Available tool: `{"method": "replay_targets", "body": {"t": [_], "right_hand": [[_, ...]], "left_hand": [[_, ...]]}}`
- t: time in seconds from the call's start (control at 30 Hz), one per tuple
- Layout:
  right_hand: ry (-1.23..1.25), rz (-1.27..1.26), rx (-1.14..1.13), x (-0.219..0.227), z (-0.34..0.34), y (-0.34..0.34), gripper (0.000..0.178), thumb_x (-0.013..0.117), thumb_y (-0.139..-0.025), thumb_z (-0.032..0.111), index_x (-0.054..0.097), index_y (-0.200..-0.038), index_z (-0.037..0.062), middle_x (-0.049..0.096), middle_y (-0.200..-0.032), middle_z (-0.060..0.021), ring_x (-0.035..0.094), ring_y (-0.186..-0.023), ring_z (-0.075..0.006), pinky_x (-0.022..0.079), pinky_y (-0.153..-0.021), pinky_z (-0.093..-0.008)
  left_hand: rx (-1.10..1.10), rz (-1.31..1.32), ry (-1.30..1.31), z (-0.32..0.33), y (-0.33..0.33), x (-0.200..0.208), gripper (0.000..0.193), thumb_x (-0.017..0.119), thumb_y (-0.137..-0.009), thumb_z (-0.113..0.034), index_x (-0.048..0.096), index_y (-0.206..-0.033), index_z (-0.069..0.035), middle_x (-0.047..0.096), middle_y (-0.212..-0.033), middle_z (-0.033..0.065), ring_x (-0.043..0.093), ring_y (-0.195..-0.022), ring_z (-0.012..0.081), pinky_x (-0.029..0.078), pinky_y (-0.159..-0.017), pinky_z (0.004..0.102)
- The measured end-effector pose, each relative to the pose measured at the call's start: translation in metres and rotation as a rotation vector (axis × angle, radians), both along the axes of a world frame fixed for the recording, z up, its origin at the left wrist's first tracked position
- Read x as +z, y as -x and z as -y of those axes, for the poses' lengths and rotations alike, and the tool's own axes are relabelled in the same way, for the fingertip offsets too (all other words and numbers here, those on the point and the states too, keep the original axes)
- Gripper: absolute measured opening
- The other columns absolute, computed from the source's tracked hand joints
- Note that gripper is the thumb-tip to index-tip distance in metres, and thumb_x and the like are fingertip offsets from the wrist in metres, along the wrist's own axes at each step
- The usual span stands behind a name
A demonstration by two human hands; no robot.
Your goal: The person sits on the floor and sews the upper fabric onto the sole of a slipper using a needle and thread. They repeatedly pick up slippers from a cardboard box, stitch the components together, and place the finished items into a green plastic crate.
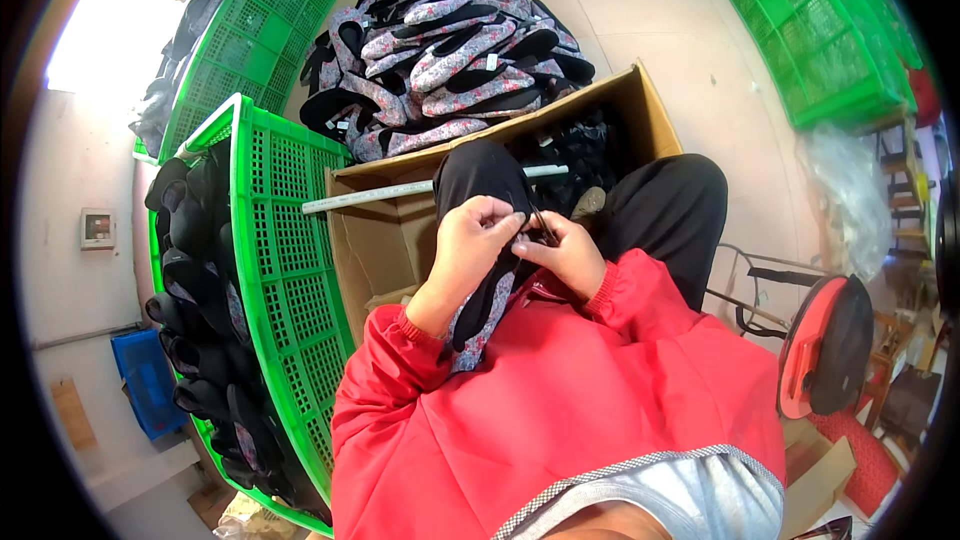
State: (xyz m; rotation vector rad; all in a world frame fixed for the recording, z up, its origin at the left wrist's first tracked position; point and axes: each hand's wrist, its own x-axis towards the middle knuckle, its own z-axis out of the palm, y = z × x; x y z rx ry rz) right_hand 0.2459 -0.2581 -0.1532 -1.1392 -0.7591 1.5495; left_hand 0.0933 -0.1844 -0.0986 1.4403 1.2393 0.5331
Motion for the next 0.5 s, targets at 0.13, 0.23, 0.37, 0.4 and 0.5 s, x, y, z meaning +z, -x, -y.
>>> {"method": "replay_targets", "body": {"t": [0.13,0.23,0.37,0.4,0.5], "right_hand": [[0.007,-0.072,-0.08,0.005,-0.01,0.004,0.02,0.077,-0.086,0.014,0.065,-0.095,0.0011,0.06,-0.078,0.0029,0.053,-0.071,-0.0051,0.043,-0.066,-0.0224],[0.184,-0.18,-0.065,0.018,-0.005,0.001,0.014,0.073,-0.089,0.013,0.067,-0.099,0.005,0.061,-0.079,0.0035,0.047,-0.062,-0.0023,0.035,-0.055,-0.0196],[0.267,-0.358,-0.145,0.014,-0.003,-0.002,0.011,0.071,-0.09,0.012,0.067,-0.1,0.01,0.059,-0.078,0.0074,0.041,-0.056,0.0004,0.028,-0.049,-0.0171],[0.272,-0.396,-0.165,0.01,-0.003,-0.003,0.011,0.071,-0.09,0.013,0.067,-0.1,0.0104,0.058,-0.078,0.0081,0.042,-0.057,0.0006,0.028,-0.049,-0.0167],[0.194,-0.348,-0.203,0.009,-0.003,-0.006,0.011,0.072,-0.09,0.013,0.064,-0.096,0.0111,0.056,-0.076,0.0093,0.042,-0.057,0.0013,0.029,-0.048,-0.0162]], "left_hand": [[0.011,0.131,0.098,-0.003,-0.007,0.001,0.011,0.068,-0.091,-0.007,0.069,-0.097,0.002,0.066,-0.081,0.0004,0.06,-0.074,0.0062,0.049,-0.068,0.0209],[0.047,0.22,0.14,0.0,-0.001,-0.005,0.014,0.064,-0.095,-0.008,0.068,-0.102,0.004,0.067,-0.088,0.0028,0.061,-0.083,0.0083,0.048,-0.077,0.0209],[0.077,0.316,0.149,-0.006,0.003,-0.008,0.017,0.058,-0.098,-0.009,0.066,-0.108,0.003,0.065,-0.091,0.0038,0.061,-0.085,0.0101,0.048,-0.081,0.0225],[0.079,0.326,0.131,-0.007,0.005,-0.011,0.018,0.058,-0.098,-0.009,0.066,-0.109,0.003,0.065,-0.091,0.0038,0.061,-0.085,0.0104,0.048,-0.081,0.0228],[-0.034,0.204,0.165,-0.007,0.009,-0.008,0.014,0.061,-0.097,-0.01,0.065,-0.101,0.002,0.064,-0.093,0.003,0.059,-0.089,0.0095,0.048,-0.081,0.0235]]}}
